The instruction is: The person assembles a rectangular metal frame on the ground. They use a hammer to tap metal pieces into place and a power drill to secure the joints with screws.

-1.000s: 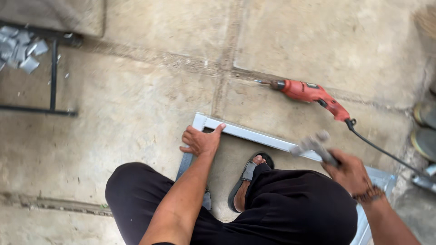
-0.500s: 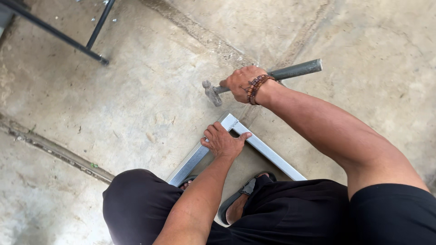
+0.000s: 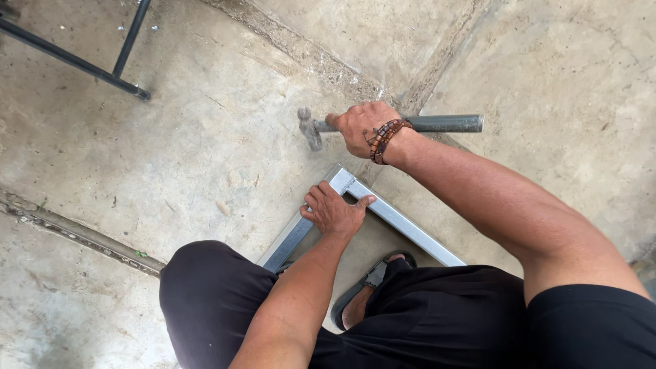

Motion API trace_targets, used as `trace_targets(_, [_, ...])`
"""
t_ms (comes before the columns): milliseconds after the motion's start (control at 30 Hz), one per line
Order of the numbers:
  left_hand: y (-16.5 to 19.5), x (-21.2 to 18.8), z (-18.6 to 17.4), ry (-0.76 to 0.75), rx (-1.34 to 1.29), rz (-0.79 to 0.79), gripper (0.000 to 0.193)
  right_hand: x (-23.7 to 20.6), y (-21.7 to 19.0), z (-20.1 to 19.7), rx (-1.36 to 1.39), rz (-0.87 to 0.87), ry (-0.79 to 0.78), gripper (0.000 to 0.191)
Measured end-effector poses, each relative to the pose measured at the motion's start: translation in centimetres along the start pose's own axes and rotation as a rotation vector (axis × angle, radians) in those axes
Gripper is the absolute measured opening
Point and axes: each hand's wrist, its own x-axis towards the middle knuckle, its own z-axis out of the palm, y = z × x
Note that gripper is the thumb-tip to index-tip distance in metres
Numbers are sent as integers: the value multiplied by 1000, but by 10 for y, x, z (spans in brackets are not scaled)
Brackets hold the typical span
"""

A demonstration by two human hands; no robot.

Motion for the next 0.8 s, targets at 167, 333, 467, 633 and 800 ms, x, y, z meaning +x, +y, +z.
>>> trace_targets(167, [0, 2, 1, -45, -5, 5, 115, 3, -16, -14, -285, -28, -231, 33])
trace_targets(333, [-2, 3, 3, -43, 5, 7, 115, -8, -7, -14, -22, -20, 13, 45])
trace_targets(467, [-5, 1, 3, 10, 2, 37, 116, -11, -5, -3, -131, -60, -89, 43])
trace_targets(633, [-3, -5, -1, 11, 20, 22, 116, -30, 23, 34, 192, 53, 46, 39])
trace_targets(800, [-1, -5, -3, 31, -2, 15, 111, -74, 50, 135, 718, 275, 329, 63])
